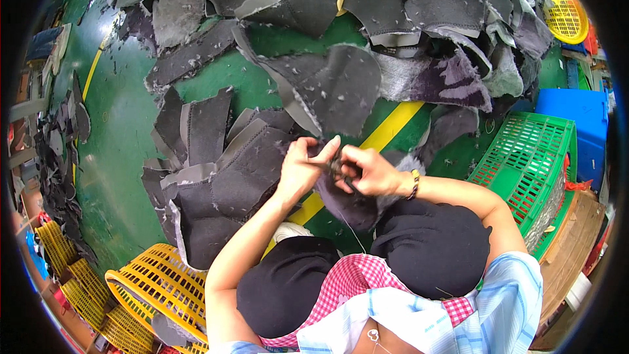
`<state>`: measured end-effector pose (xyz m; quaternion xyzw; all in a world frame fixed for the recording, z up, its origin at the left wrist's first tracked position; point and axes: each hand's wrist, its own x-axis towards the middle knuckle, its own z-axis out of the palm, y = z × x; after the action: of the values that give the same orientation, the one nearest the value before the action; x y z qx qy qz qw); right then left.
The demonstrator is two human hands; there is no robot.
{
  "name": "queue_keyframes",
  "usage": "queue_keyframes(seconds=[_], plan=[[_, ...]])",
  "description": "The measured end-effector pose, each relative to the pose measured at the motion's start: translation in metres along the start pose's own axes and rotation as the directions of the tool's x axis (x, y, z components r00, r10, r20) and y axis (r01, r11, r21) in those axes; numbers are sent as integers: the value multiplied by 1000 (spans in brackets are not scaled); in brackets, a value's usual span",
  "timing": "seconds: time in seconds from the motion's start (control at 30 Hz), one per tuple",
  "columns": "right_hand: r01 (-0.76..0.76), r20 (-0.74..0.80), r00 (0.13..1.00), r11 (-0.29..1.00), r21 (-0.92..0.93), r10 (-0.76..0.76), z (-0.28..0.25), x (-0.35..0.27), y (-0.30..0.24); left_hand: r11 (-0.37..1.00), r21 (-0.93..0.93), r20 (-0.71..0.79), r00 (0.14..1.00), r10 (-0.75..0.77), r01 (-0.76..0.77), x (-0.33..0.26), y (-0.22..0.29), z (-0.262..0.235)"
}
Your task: The person trims excess material and linings from large black shoe components using a pair of scissors.
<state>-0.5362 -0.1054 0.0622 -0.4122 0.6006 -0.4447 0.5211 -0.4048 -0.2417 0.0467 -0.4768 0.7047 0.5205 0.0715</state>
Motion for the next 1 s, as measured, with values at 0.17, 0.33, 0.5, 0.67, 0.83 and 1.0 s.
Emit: queue_keyframes(seconds=[0.17, 0.33, 0.5, 0.67, 0.83, 1.0], plan=[[3, 61, 998, 1000, -27, -2, 11, 10, -8, 906, -339, 256, 952, -171, 254, -13, -24, -8], [-141, 135, 981, 990, 22, 137, -12, 20, -10, 855, -457, 337, 937, -90, 247, -30, -61, -1], [-586, 224, 793, 809, 31, 566, -74, 5, 12, 985, -54, 111, 979, 170, -164, -32, -30, 9], [-383, -218, 915, 898, -216, 338, -81, 15, 21, 785, 474, -246, 797, 552, -398, 25, -34, 21], [-232, 148, 859, 631, -740, 490, -105, 18, -24, 955, 296, 145, 988, -50, 5, 16, -23, -2], [-200, 310, 674, 569, -797, 671, -111, 34, -61, 878, 335, -24, 929, 370, -341, -24, -30, 0]])
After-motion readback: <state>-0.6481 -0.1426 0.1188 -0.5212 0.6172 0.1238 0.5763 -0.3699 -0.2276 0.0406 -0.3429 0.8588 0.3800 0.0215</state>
